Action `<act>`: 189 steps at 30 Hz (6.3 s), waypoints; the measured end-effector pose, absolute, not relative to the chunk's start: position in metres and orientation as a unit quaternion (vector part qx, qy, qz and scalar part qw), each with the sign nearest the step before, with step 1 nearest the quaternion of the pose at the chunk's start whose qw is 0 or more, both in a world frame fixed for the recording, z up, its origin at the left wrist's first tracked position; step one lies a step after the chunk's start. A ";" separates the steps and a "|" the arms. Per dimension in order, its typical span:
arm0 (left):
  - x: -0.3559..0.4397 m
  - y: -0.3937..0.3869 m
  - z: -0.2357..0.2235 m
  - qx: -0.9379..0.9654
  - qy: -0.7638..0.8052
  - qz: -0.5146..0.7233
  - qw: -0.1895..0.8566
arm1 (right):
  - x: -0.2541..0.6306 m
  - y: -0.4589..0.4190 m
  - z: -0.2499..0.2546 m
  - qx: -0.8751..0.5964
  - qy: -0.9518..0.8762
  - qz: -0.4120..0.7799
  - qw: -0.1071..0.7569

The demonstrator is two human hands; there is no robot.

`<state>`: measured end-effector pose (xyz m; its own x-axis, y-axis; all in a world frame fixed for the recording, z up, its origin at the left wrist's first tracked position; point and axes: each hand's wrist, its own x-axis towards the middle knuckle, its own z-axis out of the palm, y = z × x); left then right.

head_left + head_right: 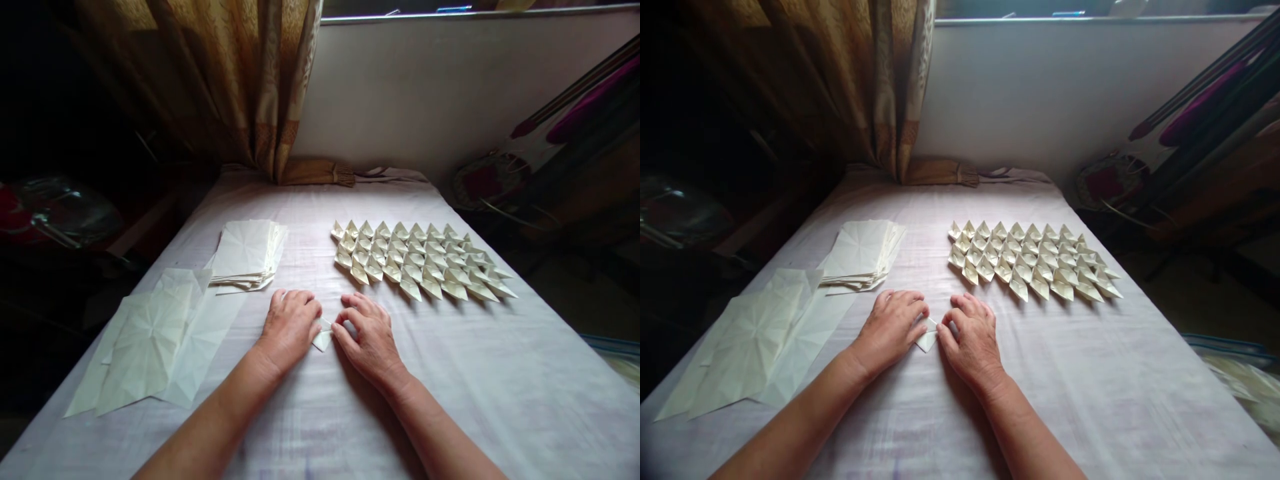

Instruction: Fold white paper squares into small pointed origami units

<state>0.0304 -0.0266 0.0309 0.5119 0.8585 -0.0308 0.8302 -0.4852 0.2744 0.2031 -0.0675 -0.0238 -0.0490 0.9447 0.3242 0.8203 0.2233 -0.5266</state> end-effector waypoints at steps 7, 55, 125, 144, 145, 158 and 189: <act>0.041 -0.022 0.050 0.859 0.492 -0.020 0.144 | 0.203 -0.069 -0.020 -0.598 -0.733 0.104 0.307; 0.018 -0.049 0.001 0.594 0.506 0.355 0.515 | 0.188 -0.074 -0.009 -0.520 -0.591 0.377 0.488; 0.015 -0.051 0.003 0.781 0.424 0.397 0.228 | 0.195 -0.071 -0.011 -0.484 -0.669 0.266 0.498; 0.019 -0.054 0.009 0.786 0.428 0.370 0.249 | 0.191 -0.073 -0.007 -0.483 -0.686 0.259 0.479; 0.019 -0.053 0.009 0.781 0.432 0.372 0.254 | 0.191 -0.073 -0.007 -0.483 -0.685 0.257 0.480; 0.020 -0.053 0.010 0.746 0.453 0.393 0.288 | 0.194 -0.073 -0.007 -0.486 -0.657 0.277 0.505; 0.010 -0.049 0.007 0.637 0.485 0.397 0.449 | 0.202 -0.071 -0.004 -0.521 -0.540 0.450 0.485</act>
